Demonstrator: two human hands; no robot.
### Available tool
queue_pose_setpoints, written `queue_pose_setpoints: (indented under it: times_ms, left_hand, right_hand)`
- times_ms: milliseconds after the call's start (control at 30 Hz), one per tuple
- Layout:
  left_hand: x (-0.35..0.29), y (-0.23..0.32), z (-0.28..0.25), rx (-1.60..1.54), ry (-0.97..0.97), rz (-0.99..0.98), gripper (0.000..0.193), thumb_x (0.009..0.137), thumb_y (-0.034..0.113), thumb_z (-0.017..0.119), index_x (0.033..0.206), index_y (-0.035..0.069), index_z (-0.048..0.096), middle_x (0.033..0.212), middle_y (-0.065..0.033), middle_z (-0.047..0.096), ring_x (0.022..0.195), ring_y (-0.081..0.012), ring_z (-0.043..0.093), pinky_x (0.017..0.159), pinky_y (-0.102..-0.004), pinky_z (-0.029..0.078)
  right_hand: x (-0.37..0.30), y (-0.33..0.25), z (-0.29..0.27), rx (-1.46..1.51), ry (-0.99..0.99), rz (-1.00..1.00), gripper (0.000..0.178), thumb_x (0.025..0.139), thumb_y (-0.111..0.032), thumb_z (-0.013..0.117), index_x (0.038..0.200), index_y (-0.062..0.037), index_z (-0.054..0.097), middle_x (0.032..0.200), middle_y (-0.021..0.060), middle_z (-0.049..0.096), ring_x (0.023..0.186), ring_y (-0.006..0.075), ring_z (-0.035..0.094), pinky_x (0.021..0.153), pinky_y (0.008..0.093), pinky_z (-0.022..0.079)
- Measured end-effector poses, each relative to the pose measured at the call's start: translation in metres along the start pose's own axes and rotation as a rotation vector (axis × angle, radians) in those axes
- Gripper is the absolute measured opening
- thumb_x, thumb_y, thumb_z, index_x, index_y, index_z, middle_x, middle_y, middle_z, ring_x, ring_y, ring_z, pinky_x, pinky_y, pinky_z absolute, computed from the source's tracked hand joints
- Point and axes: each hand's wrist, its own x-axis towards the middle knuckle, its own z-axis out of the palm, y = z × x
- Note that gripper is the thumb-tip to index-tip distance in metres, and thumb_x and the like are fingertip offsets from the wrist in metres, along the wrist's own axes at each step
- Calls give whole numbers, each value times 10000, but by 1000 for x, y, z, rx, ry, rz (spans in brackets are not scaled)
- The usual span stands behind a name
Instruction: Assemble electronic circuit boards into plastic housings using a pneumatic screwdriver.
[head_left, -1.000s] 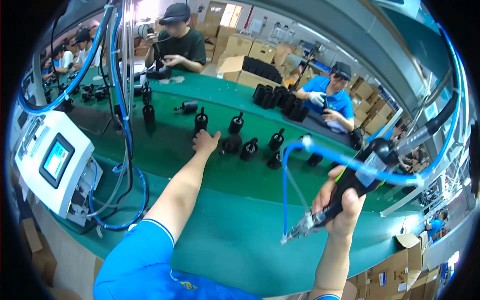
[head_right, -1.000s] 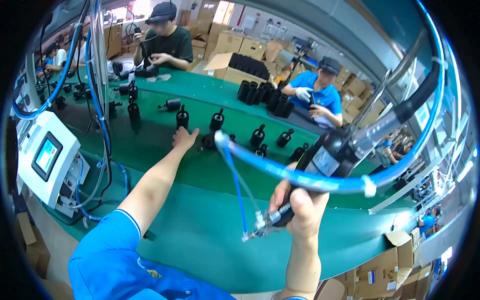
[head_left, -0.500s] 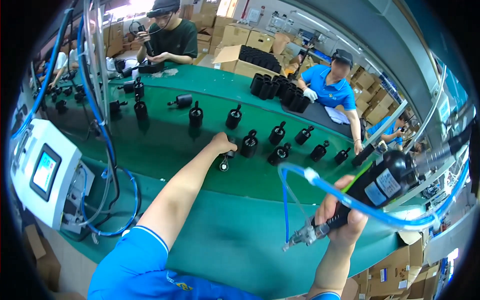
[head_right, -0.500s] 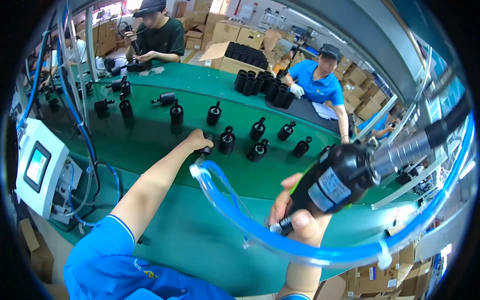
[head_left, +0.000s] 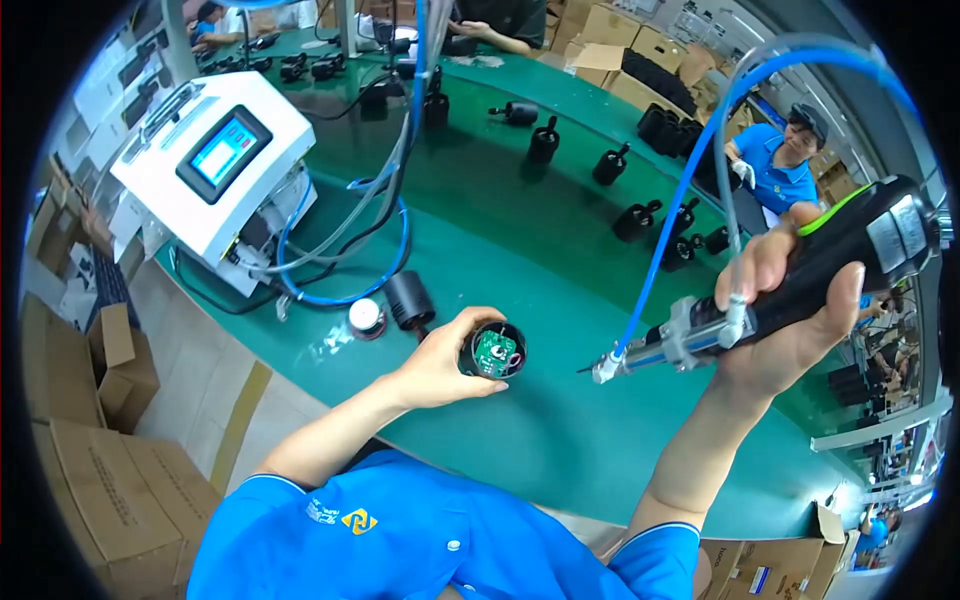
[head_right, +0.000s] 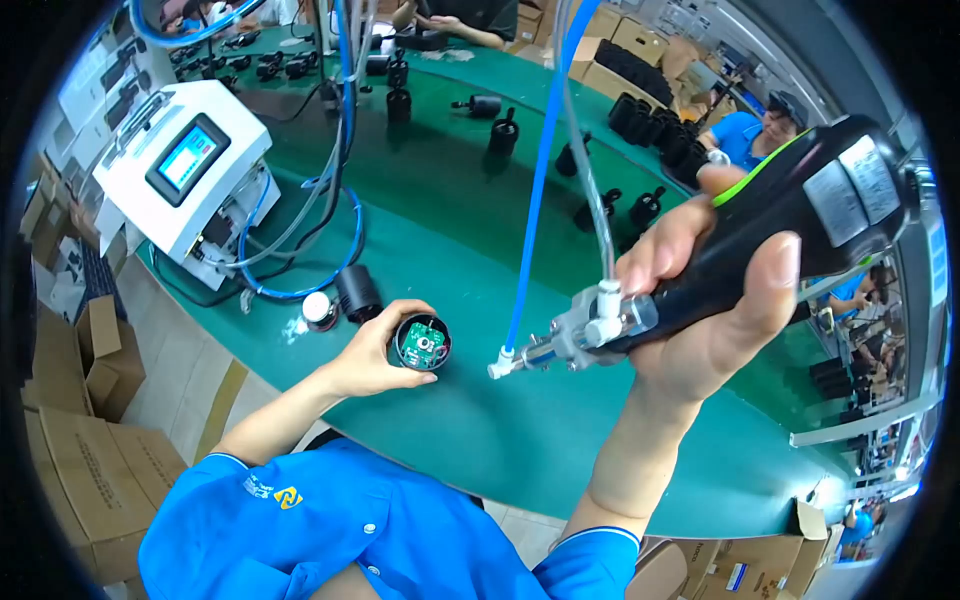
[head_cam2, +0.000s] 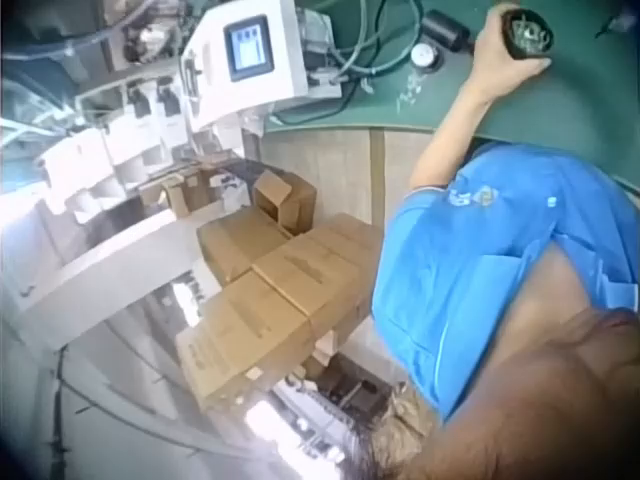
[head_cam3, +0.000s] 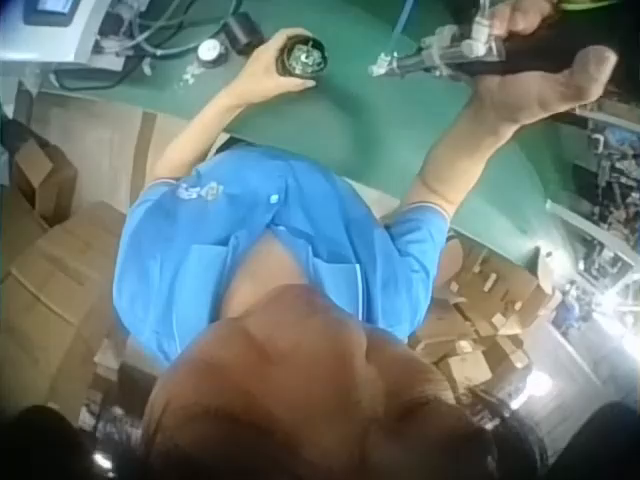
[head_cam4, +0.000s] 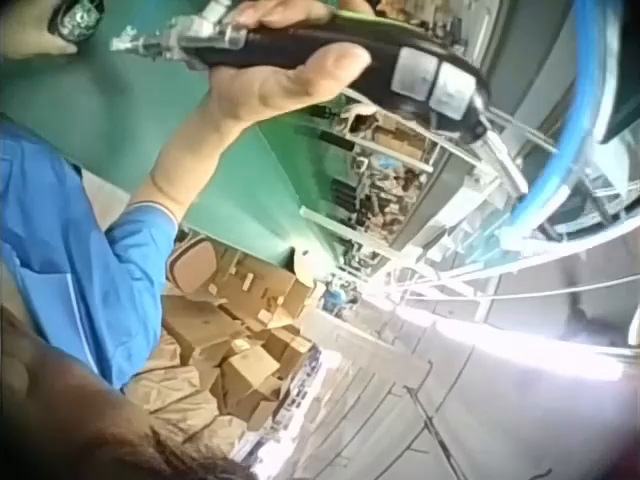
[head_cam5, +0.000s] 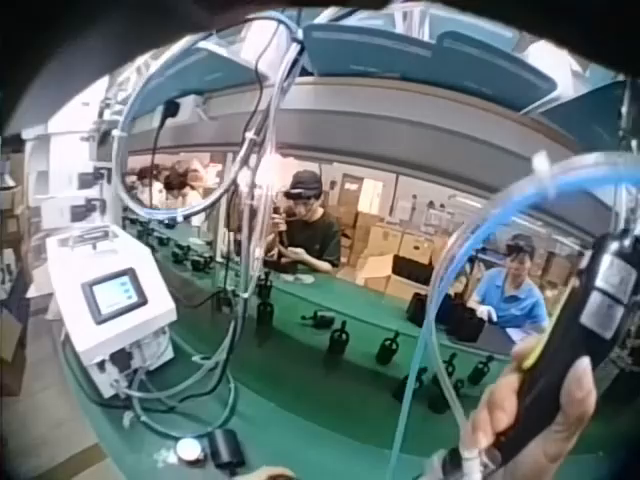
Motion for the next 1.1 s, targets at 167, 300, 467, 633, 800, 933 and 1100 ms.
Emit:
queue_pose_setpoints:
  times_ms: [167, 300, 467, 633, 800, 933, 1100]
  left_hand:
    - [-20, -17, -6, 34, -53, 71, 659, 605, 71, 714, 1193, 57, 416, 1124, -127, 506, 1034, -264, 526, 888, -354, 424]
    - [-19, -24, -9, -7, -102, 166, 642, 615, 71, 710, 1191, 56, 428, 1098, -125, 521, 1014, -270, 535, 871, -358, 435]
    - [-17, -34, -12, -827, -176, -81, 623, 626, 47, 704, 1184, 69, 427, 1054, -117, 526, 960, -265, 546, 851, -351, 443]
    - [-18, -32, -5, -859, -80, -254, 608, 637, 14, 699, 1166, 83, 408, 1024, -116, 530, 907, -248, 551, 838, -335, 444]
    - [-13, -19, -11, -801, -80, -310, 559, 640, -18, 696, 1115, 66, 412, 1035, -114, 523, 895, -228, 551, 828, -322, 444]
    - [-12, -22, -4, -777, -44, -292, 520, 644, -25, 697, 1094, 37, 442, 1051, -113, 526, 903, -208, 551, 833, -313, 441]
    - [-15, -24, 3, -678, -38, -215, 524, 640, -23, 703, 1113, 5, 479, 1057, -111, 536, 919, -185, 549, 859, -306, 429]
  right_hand:
    - [5, 9, 27, 102, -58, -16, 521, 876, -422, 419, 1158, 16, 423, 623, 52, 461, 480, 114, 453, 412, 236, 396]
    - [3, 12, 36, 144, -113, 2, 530, 873, -424, 421, 1170, 15, 416, 636, 54, 470, 479, 122, 459, 420, 244, 405]
    - [2, 12, 38, 143, -135, -1, 541, 870, -429, 426, 1180, 14, 410, 649, 57, 480, 471, 130, 465, 426, 253, 413]
    - [3, 13, 38, 147, -133, 4, 544, 870, -429, 427, 1185, 14, 406, 656, 59, 488, 471, 131, 465, 428, 256, 417]
    - [3, 15, 33, 175, -129, 5, 547, 871, -429, 426, 1187, 17, 404, 655, 64, 489, 468, 131, 456, 428, 257, 419]
    - [4, 18, 35, 197, -118, 2, 549, 871, -431, 426, 1183, 20, 404, 653, 69, 489, 469, 131, 451, 428, 257, 419]
    - [4, 20, 38, 196, -109, 0, 552, 869, -436, 428, 1176, 22, 405, 651, 74, 489, 480, 131, 452, 427, 258, 419]
